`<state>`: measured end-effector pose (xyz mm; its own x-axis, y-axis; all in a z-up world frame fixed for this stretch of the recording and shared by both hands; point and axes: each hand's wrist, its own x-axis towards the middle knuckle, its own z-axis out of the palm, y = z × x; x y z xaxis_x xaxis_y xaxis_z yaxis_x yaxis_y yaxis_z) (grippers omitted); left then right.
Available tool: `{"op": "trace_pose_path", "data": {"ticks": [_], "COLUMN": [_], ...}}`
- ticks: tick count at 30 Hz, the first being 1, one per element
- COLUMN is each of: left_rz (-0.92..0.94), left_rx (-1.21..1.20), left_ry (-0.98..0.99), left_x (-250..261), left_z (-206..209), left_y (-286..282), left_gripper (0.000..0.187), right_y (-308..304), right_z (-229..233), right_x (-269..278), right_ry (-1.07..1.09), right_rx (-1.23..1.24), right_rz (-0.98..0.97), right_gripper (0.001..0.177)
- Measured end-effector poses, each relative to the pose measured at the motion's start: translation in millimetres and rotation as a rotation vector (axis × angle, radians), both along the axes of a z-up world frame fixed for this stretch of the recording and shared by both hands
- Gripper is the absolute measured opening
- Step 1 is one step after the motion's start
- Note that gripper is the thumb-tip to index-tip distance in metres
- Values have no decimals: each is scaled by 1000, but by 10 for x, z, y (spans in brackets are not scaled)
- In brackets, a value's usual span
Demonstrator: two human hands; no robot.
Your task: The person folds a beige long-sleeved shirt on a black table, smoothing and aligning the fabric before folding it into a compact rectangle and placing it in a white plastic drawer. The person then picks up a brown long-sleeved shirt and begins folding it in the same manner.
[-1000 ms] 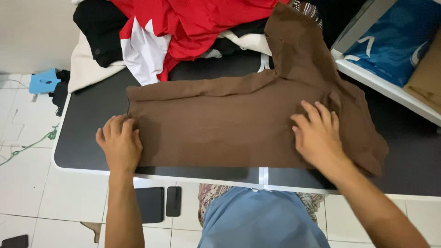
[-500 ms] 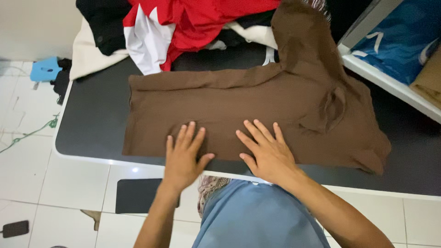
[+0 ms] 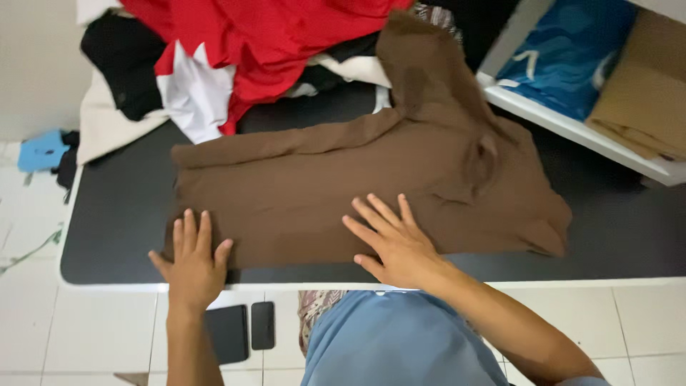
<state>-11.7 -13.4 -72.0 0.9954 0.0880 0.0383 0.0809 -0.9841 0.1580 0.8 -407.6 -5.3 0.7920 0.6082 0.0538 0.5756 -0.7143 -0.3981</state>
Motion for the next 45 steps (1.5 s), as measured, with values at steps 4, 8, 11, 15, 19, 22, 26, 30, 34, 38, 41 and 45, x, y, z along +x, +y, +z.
{"op": "trace_pose_path", "data": {"ticks": [4, 8, 11, 15, 19, 22, 26, 30, 34, 38, 41, 45], "left_rz": [0, 125, 62, -527, -1004, -1235, -1293, -1245, -1228, -1147, -1101, -1029], "left_rx": [62, 55, -182, -490, -619, -511, -366, -229, -245, -411, -484, -538], "left_ry": [32, 21, -267, -357, -185, -62, 12, 50, -55, -110, -167, -262], "left_x": [18, 67, 125, 302, 338, 353, 444, 614, 718, 793, 787, 769], "left_z": [22, 253, 448, 683, 838, 819, 645, 459, 416, 433, 435, 390], "left_y": [77, -187, -769, -2019, -3179, -3810, -4266, -4441, -4476, -4422, -4411, -4431], "left_gripper": [69, 62, 57, 51, 54, 53, 53, 35, 26, 23, 23, 26], "right_y": [-384, -952, -1546, -2304, -2591, -2592, -2580, -2583, -2600, -2629, -2640, -2615], "right_z": [95, 200, 215, 282, 168, 47, -40, -108, -188, -238, -240, -220], "right_x": [-54, -221, -349, -596, -924, -972, -910, -868, -877, -909, -906, -870], "right_ry": [116, -47, -90, 133, 297, 248, 253, 167, 108, 72, 79, 206], "right_rx": [533, 449, 434, 404, 275, 266, 204, 128, 55, 72, 105, 153], "right_rz": [20, -217, -551, -775, -856, -826, -770, -723, -750, -749, -729, -850], "right_gripper": [47, 29, 23, 35, 51, 58, 56, 47, 32, 23, 23, 28]}}
